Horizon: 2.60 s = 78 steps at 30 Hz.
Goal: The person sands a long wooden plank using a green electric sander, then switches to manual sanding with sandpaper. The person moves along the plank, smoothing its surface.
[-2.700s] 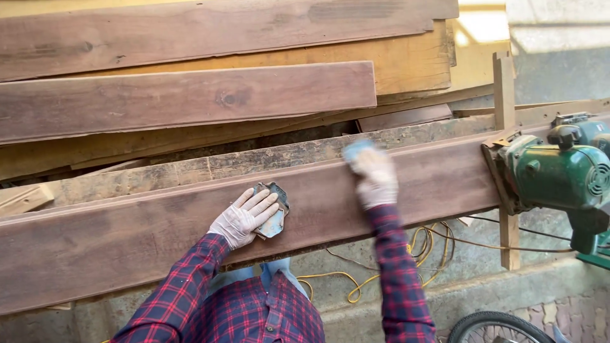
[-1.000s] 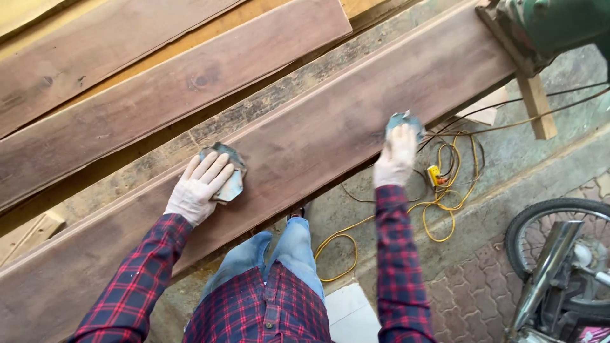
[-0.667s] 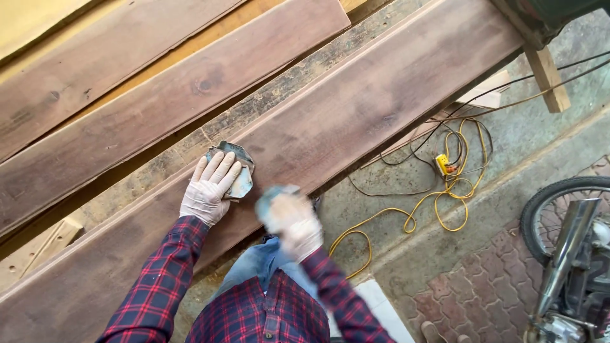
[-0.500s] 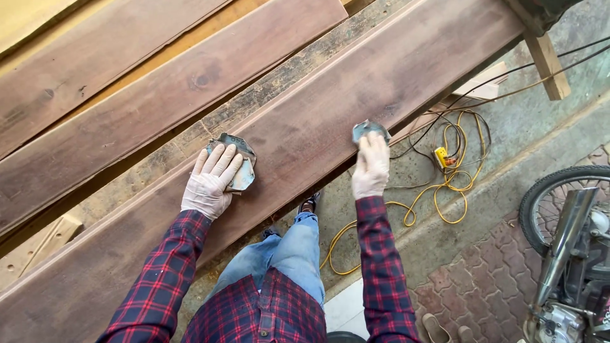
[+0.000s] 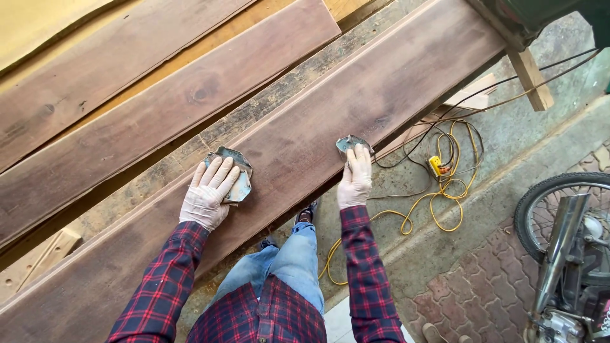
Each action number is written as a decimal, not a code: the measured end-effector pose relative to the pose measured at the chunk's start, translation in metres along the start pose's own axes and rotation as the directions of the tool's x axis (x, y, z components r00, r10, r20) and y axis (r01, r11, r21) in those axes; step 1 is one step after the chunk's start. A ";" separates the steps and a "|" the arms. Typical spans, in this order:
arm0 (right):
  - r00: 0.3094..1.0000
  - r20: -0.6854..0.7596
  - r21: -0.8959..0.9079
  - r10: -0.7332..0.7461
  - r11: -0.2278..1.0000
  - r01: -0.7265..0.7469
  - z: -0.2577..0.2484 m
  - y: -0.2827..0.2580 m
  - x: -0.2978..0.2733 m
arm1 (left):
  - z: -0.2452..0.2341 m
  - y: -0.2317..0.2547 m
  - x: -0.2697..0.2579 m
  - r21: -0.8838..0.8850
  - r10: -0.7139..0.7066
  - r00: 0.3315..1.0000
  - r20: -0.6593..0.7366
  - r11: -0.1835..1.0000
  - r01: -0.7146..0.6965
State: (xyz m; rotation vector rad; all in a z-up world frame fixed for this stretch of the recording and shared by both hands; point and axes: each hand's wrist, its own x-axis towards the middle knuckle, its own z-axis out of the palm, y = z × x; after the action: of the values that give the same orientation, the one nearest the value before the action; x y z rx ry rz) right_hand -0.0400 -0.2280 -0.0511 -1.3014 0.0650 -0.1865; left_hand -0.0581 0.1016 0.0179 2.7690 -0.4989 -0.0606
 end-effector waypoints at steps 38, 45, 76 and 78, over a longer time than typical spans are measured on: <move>0.725 0.680 -0.713 0.111 0.332 0.617 0.012 -0.081 0.045 | 0.029 0.053 0.056 -0.063 -0.115 0.992 -0.060 0.992 0.111; 0.971 0.127 -0.962 -0.202 0.213 0.171 -0.150 -0.029 0.192 | 0.029 0.054 0.056 -0.080 -0.137 0.989 -0.053 0.988 0.133; 0.930 0.207 -0.969 -0.305 0.070 0.238 -0.245 -0.035 0.363 | 0.028 0.161 0.209 -0.276 0.339 0.879 0.334 0.927 -0.253; 0.934 0.188 -0.970 -0.305 0.090 0.224 -0.243 -0.034 0.364 | 0.024 0.140 0.164 -0.238 0.262 0.857 0.444 0.956 -0.169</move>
State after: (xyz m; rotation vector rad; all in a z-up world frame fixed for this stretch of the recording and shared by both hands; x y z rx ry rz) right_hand 0.2771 -0.5312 -0.0621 -2.7308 -0.0153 -0.5812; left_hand 0.0468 -0.0869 0.0432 2.4768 -0.8741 -0.7076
